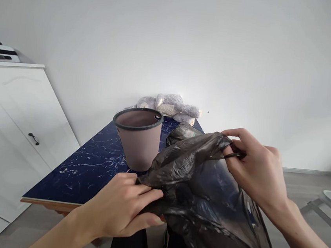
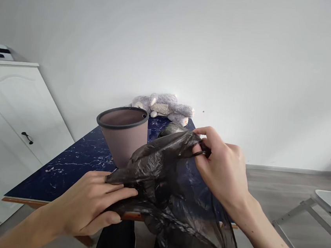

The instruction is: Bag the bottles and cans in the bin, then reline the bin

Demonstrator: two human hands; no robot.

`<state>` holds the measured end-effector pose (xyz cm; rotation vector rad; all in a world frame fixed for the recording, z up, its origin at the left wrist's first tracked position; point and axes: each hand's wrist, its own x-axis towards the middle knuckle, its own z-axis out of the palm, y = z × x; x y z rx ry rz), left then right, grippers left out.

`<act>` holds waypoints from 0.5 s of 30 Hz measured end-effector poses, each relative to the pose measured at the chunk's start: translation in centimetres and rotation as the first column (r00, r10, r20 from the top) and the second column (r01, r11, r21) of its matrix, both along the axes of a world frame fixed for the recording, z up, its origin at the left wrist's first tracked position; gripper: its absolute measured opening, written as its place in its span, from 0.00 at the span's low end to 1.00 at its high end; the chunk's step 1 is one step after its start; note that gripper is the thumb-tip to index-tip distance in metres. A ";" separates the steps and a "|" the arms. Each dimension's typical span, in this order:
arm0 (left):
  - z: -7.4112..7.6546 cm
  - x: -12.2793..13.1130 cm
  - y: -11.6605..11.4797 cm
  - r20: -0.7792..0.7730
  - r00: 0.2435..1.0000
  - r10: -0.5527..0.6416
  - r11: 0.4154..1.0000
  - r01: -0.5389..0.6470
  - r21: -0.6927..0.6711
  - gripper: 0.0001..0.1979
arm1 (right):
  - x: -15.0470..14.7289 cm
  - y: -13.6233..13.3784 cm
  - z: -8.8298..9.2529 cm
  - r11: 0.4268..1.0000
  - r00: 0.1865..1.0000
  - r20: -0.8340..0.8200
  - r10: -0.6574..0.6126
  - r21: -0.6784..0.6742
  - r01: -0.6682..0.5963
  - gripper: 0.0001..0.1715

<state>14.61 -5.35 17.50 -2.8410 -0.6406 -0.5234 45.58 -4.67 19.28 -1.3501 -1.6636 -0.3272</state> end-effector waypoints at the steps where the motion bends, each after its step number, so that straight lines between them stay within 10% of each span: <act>1: 0.1 -0.3 0.0 -0.015 1.000 0.022 1.000 -0.023 -0.014 0.33 | 0.3 0.3 -0.1 1.000 1.000 0.013 -0.016 0.001 0.016 0.15; 15: 0.9 -2.1 -1.7 0.012 1.000 0.010 0.993 -0.011 0.115 0.28 | -1.0 -2.1 0.7 0.979 0.989 -0.056 0.134 -0.149 -0.141 0.12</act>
